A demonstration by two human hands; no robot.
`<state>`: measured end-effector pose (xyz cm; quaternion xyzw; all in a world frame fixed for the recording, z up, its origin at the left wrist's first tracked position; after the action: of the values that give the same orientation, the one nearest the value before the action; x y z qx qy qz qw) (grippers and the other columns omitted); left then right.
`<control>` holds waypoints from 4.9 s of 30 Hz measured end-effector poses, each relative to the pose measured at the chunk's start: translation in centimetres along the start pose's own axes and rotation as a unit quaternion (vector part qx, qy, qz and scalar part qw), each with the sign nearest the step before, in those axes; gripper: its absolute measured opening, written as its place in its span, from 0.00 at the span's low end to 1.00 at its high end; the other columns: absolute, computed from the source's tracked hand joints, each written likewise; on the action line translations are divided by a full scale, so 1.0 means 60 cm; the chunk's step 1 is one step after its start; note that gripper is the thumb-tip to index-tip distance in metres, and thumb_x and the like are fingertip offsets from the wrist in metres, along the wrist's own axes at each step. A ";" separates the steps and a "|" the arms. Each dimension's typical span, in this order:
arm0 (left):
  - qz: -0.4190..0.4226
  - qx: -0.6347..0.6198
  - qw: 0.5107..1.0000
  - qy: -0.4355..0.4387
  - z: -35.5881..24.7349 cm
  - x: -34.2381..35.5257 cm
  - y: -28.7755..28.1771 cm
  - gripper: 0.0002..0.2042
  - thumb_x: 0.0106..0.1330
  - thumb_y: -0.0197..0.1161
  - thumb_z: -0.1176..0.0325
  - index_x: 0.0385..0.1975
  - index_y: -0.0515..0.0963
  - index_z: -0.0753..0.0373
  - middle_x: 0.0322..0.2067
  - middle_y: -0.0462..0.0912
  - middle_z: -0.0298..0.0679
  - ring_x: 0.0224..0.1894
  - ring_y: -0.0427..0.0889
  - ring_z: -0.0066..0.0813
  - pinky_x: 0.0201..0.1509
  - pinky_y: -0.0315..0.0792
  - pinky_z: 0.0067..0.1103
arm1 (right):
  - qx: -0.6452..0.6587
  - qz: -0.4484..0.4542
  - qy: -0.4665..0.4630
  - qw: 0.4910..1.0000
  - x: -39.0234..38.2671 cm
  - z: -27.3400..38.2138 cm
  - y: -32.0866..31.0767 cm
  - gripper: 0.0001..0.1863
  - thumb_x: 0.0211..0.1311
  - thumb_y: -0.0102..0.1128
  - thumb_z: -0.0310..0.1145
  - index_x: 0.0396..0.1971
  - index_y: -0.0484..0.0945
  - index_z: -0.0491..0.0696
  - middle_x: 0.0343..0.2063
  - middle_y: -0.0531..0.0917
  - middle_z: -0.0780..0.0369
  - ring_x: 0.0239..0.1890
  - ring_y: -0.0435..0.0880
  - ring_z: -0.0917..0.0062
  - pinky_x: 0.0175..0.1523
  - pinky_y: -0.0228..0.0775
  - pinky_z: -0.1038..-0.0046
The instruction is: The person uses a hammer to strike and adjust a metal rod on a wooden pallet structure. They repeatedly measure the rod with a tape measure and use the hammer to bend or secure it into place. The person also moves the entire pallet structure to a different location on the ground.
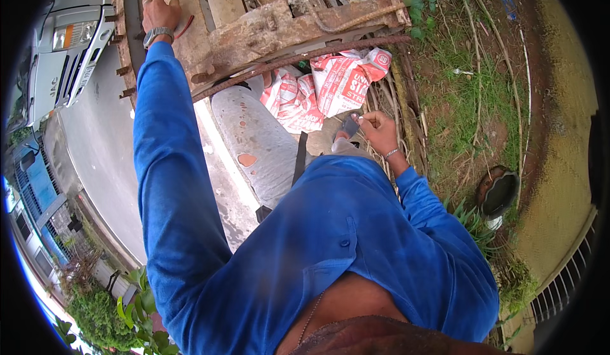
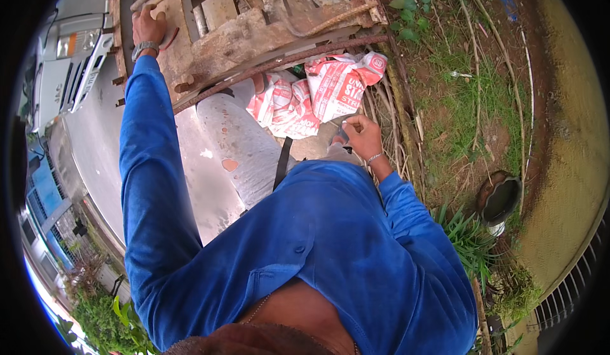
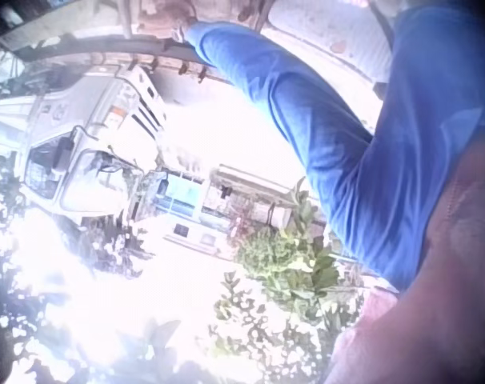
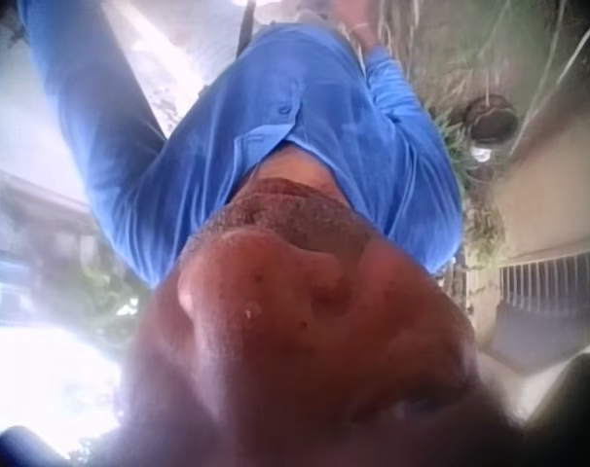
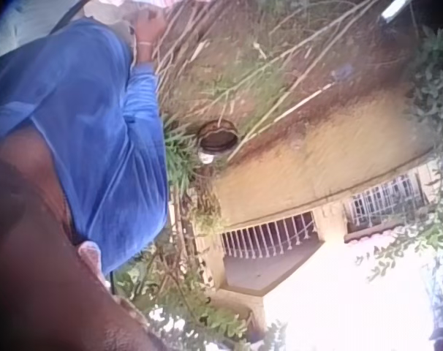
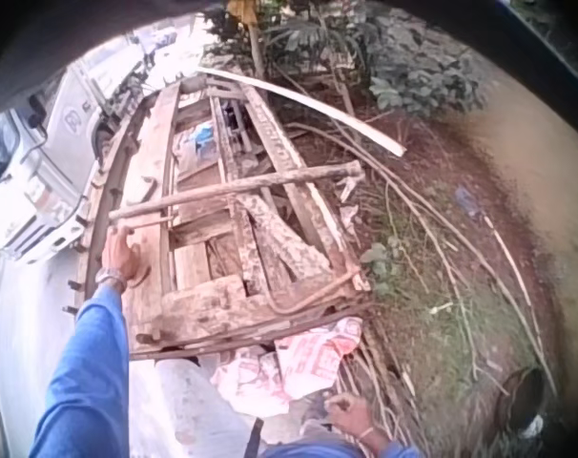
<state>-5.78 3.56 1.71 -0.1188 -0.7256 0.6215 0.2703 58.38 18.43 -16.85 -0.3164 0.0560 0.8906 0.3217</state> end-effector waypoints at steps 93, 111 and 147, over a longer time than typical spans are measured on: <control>0.074 -0.680 0.713 -0.155 -0.446 -0.585 -0.188 0.04 0.67 0.57 0.75 0.30 0.72 0.67 0.17 0.75 0.33 0.17 0.70 0.14 0.19 0.66 0.19 | -0.117 -0.126 -0.579 0.797 -0.172 0.488 0.002 0.09 0.50 0.71 0.22 0.34 0.86 0.43 0.28 0.86 0.59 0.27 0.85 0.74 0.33 0.77 0.77; -0.082 -0.512 0.854 -0.038 -0.452 -0.580 -0.232 0.03 0.62 0.60 0.76 0.31 0.73 0.67 0.20 0.75 0.38 0.21 0.72 0.24 0.25 0.68 0.24 | -0.256 -0.056 -0.518 0.814 -0.149 0.470 0.031 0.06 0.50 0.68 0.22 0.30 0.85 0.43 0.25 0.84 0.57 0.26 0.85 0.69 0.33 0.78 0.71; 0.089 -0.803 0.488 -0.330 -0.387 -0.599 -0.171 0.02 0.71 0.49 0.76 0.35 0.66 0.61 0.19 0.61 0.27 0.18 0.56 0.15 0.21 0.57 0.19 | -0.222 0.011 -0.272 0.936 -0.102 0.355 0.003 0.06 0.57 0.67 0.26 0.34 0.85 0.42 0.29 0.86 0.57 0.32 0.88 0.73 0.36 0.78 0.74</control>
<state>38.07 2.69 4.72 -0.1345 -0.9319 -0.2166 -0.2579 50.66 21.48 3.69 -0.1249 -0.2293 0.9360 0.2361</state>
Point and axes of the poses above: each hand's wrist, its own x-axis towards the middle knuckle, its own y-axis out of the palm, z = x × y, the point moved 7 cm from there along x, towards the middle knuckle
